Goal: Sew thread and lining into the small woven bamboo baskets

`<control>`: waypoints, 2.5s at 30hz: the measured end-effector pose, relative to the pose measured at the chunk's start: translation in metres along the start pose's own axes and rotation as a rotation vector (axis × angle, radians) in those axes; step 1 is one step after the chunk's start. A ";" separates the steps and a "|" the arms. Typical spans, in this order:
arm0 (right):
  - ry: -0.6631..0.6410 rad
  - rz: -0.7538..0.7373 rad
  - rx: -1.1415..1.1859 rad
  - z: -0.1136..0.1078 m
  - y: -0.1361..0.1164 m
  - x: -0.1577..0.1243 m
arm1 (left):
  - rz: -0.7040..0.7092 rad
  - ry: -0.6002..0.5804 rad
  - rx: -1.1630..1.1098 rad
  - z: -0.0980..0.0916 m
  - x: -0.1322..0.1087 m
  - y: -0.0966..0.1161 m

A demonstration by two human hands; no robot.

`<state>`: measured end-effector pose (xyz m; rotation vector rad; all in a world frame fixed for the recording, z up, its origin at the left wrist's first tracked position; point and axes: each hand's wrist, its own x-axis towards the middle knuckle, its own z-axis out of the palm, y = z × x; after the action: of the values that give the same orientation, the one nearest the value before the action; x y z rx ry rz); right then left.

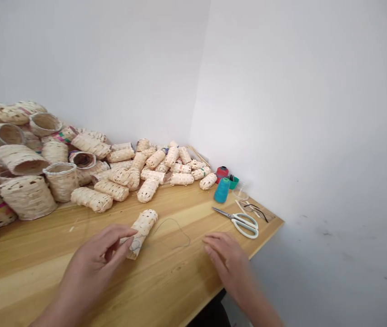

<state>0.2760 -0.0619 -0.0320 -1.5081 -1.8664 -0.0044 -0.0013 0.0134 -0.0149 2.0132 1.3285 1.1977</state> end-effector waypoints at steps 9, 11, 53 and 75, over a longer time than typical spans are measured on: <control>0.010 -0.022 0.061 0.007 0.010 -0.015 | 0.195 0.176 0.159 -0.008 0.005 0.003; -0.015 -0.068 0.083 0.016 -0.001 -0.009 | 0.193 0.200 0.134 -0.011 0.007 0.003; -0.268 0.030 0.089 0.058 -0.035 0.033 | 0.125 -0.128 -0.082 -0.023 0.019 -0.003; -0.255 0.003 0.535 0.075 -0.107 0.073 | 0.030 -0.006 -0.367 -0.022 0.015 0.009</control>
<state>0.1420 -0.0018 -0.0032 -1.1736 -1.8591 0.6632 -0.0128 0.0209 0.0102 1.7756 0.9912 1.3368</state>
